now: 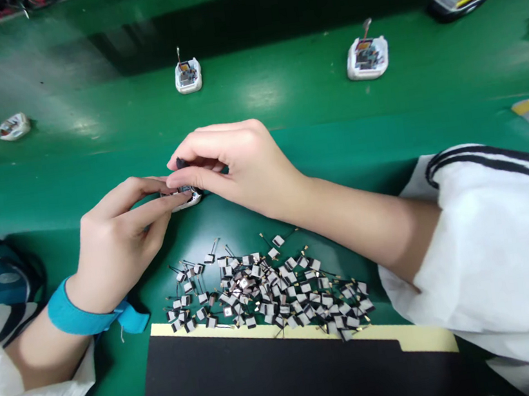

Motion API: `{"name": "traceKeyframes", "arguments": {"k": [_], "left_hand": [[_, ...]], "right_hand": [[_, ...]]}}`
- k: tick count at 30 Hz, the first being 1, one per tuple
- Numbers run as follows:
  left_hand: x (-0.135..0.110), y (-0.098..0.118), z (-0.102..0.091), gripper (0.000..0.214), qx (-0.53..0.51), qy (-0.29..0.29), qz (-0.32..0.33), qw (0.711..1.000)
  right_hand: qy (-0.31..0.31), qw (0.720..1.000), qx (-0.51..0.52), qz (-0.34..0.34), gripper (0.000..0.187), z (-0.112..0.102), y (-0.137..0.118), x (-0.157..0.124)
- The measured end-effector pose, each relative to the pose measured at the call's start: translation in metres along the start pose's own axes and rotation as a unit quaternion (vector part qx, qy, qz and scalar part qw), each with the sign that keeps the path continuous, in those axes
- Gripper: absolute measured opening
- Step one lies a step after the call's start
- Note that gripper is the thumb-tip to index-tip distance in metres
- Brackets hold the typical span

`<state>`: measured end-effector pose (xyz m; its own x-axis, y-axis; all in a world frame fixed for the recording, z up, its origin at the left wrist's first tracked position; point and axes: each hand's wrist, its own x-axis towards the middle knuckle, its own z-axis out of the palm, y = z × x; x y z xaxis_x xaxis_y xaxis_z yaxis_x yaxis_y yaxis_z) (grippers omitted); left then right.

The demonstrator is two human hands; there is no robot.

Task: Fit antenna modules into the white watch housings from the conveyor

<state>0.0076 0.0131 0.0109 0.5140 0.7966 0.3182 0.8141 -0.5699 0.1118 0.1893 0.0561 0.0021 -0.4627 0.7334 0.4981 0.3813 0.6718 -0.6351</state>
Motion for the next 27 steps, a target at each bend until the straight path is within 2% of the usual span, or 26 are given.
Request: {"name": "traceKeyframes", "arguments": {"k": [5,11,14,17,21,24,27], "left_hand": [[0.0,0.0,0.0,0.02,0.021,0.005,0.011,1.0],[0.001,0.002,-0.002,0.023,0.01,-0.01,0.008,1.0],[0.002,0.001,-0.002,0.024,0.022,0.0,0.026,0.999],[0.002,0.0,-0.001,0.023,0.025,0.013,0.037,0.999],[0.002,0.0,0.0,0.024,0.034,-0.004,0.029,0.999],[0.002,-0.001,0.001,0.025,0.057,0.001,0.041,0.998],[0.002,0.0,0.001,0.026,0.063,-0.001,0.045,0.997]], "right_hand": [[-0.006,1.0,-0.03,0.002,0.022,0.003,-0.002,0.002],[-0.056,0.996,-0.07,-0.026,0.027,0.005,-0.002,0.002],[-0.077,0.992,-0.091,-0.042,0.031,0.006,-0.003,0.002],[-0.092,0.987,-0.123,-0.038,0.033,0.007,-0.006,0.002],[-0.116,0.979,-0.168,-0.021,0.033,0.011,-0.012,0.002],[-0.116,0.973,-0.198,-0.025,0.034,0.015,-0.015,0.001],[-0.088,0.975,-0.2,-0.048,0.032,0.018,-0.014,-0.001]]}}
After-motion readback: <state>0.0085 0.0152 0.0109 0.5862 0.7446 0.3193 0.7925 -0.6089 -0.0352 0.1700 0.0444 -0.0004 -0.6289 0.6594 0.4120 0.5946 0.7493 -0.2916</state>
